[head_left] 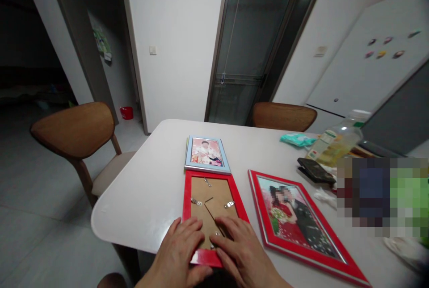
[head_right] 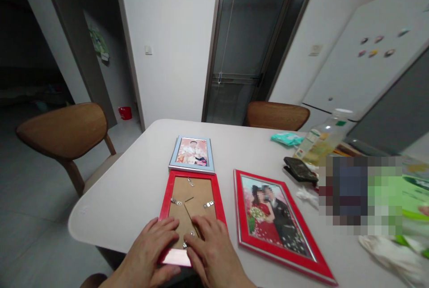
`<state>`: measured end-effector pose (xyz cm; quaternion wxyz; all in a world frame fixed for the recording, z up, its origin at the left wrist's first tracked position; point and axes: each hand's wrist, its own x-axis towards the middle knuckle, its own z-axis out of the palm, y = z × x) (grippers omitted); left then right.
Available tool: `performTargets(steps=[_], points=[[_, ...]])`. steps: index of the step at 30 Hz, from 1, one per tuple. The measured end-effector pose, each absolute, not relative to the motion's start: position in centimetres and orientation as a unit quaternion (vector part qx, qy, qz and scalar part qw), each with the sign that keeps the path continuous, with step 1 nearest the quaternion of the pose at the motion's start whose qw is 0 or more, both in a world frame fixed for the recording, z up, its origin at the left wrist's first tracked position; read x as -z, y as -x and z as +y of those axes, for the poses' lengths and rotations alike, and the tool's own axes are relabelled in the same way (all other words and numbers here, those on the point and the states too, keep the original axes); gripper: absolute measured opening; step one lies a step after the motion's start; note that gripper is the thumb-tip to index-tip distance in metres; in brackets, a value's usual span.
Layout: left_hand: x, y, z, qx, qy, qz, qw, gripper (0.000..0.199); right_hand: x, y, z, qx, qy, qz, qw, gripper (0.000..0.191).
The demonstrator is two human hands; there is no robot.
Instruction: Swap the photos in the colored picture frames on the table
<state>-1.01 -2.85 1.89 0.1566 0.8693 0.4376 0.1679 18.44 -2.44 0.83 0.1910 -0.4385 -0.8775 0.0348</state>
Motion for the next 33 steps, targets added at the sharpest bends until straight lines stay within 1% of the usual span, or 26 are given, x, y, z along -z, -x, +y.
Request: performTargets(steps=[4, 10, 12, 16, 19, 24, 29, 33], points=[[-1.9, 1.0, -2.8, -0.160, -0.863, 0.449, 0.164, 0.035, -1.2, -18.7, -2.9, -0.056, 0.391, -0.904, 0.162, 0.027], [-2.3, 0.9, -2.9, -0.136, -0.860, 0.462, 0.165, 0.027, -1.4, -19.2, -2.7, -0.079, 0.384, -0.906, 0.161, 0.033], [-2.2, 0.9, -2.9, -0.129, -0.863, 0.462, 0.159, 0.028, -1.3, -19.5, -1.9, -0.081, 0.430, -0.884, 0.166, 0.036], [-1.8, 0.9, -2.8, -0.134, -0.868, 0.455, 0.149, 0.028, -1.2, -20.0, 0.2, -0.042, 0.578, -0.795, 0.177, 0.039], [-1.6, 1.0, -2.8, -0.141, -0.870, 0.450, 0.144, 0.030, -1.2, -20.0, 1.2, -0.027, 0.610, -0.775, 0.165, 0.039], [-1.9, 0.9, -2.8, -0.143, -0.868, 0.452, 0.145, 0.028, -1.2, -20.0, 1.1, -0.039, 0.596, -0.785, 0.166, 0.037], [-1.8, 0.9, -2.8, -0.137, -0.863, 0.461, 0.156, 0.031, -1.9, -19.5, 0.9, -0.045, 0.598, -0.784, 0.161, 0.035], [-1.7, 0.9, -2.8, -0.133, -0.857, 0.468, 0.168, 0.030, -2.9, -16.9, 1.1, -0.082, 0.536, -0.822, 0.173, 0.029]])
